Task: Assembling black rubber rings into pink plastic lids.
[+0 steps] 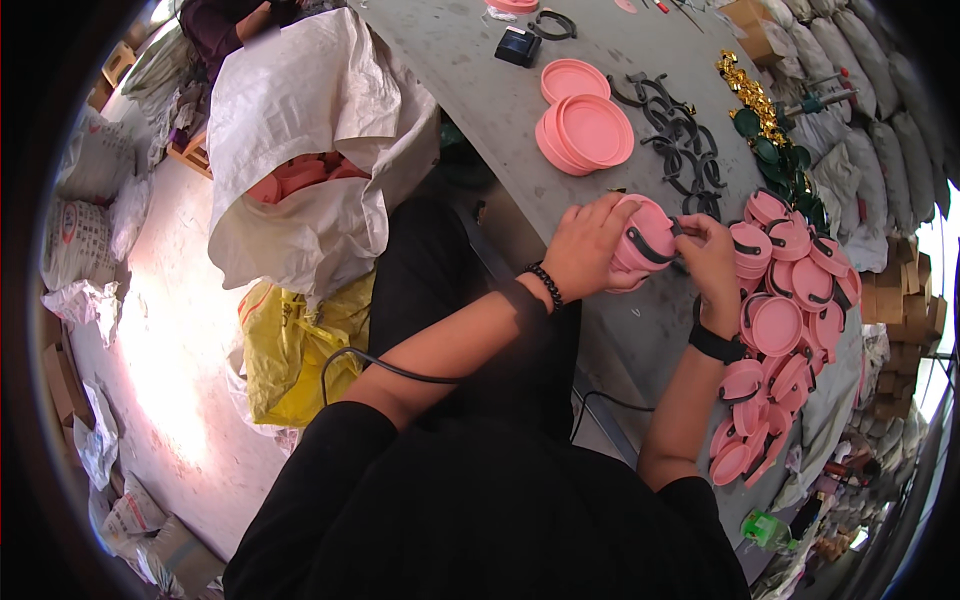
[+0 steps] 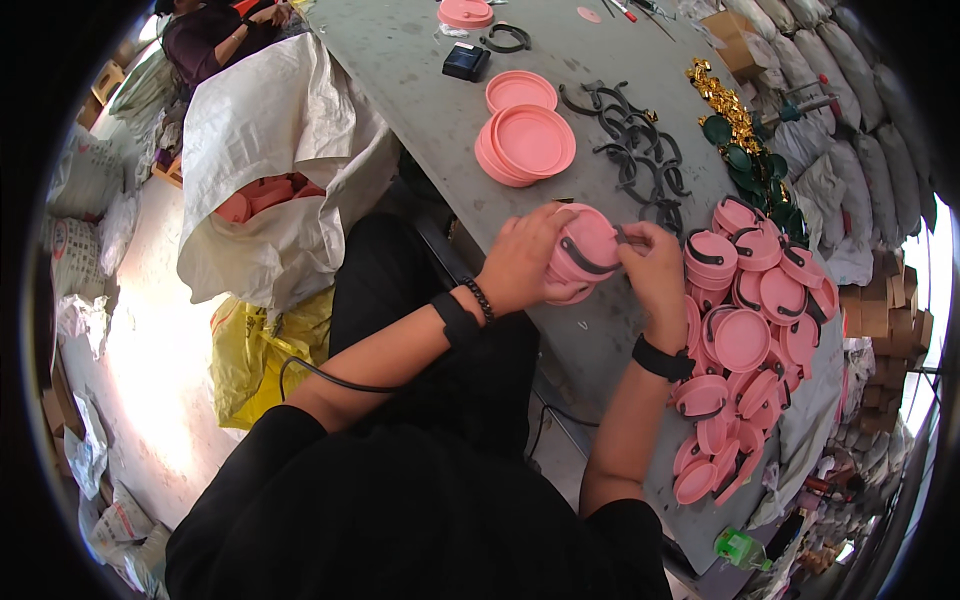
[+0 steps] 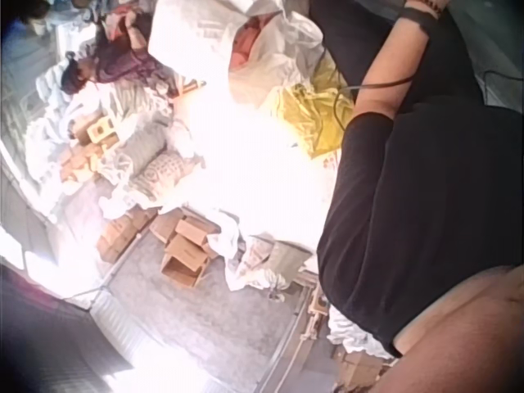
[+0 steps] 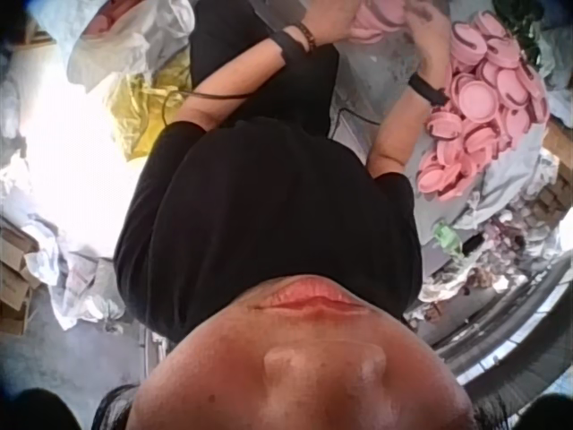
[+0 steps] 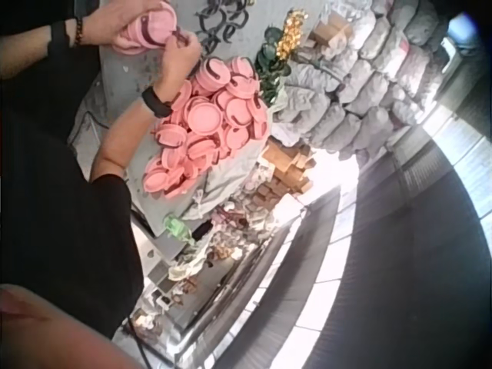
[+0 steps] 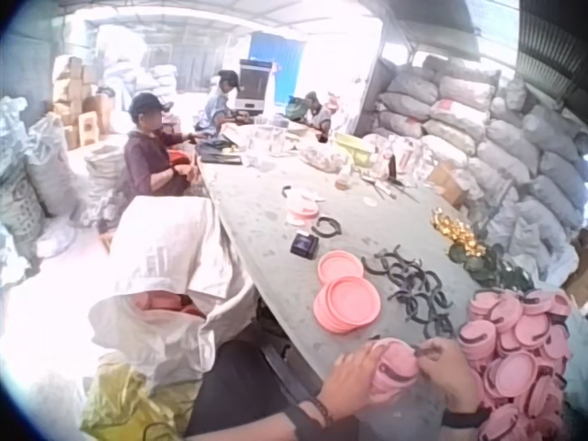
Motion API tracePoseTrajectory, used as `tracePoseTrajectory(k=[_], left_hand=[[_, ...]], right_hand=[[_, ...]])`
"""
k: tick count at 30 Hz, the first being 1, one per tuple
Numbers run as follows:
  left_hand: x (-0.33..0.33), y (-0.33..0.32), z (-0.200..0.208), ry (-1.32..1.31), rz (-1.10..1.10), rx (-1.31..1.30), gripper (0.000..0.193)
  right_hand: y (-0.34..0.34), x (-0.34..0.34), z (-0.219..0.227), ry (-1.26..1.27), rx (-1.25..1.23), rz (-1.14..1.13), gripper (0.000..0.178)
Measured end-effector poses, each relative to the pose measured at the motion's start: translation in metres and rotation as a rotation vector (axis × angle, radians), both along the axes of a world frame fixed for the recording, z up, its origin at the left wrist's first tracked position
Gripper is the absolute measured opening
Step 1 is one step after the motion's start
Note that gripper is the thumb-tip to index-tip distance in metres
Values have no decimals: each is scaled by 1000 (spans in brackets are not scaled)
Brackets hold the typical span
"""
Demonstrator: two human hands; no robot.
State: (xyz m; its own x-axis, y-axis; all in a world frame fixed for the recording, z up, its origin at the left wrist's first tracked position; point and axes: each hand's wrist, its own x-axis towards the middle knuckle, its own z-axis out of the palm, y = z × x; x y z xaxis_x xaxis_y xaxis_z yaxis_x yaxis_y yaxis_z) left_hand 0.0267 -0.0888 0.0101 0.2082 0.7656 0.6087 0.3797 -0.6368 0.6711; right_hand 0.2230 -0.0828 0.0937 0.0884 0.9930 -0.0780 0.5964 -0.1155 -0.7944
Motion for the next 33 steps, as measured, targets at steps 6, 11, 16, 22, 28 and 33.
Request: tracePoseTrajectory(k=[6,11,16,22,28,33], left_hand=[[0,-3,1,17,-10,-48,86],[1,0,1,16,-12,-50,86],[0,3,3,-66,-14,-41,91],[1,13,-10,-78,-26,-95,99],[-1,5,-3,12,-25,-71,95],[-1,-2,-1,58,-83,-107,94]], right_hand=[[7,-2,12,-227,-18,110,29],[-1,-5,5,-131,-26,39,32],[-26,-22,-17,285,241,153,62],[-15,-44,-23,-236,507,144,67],[-1,-50,1,-365,509,178,38],[19,-58,-5,-443,307,200,27]])
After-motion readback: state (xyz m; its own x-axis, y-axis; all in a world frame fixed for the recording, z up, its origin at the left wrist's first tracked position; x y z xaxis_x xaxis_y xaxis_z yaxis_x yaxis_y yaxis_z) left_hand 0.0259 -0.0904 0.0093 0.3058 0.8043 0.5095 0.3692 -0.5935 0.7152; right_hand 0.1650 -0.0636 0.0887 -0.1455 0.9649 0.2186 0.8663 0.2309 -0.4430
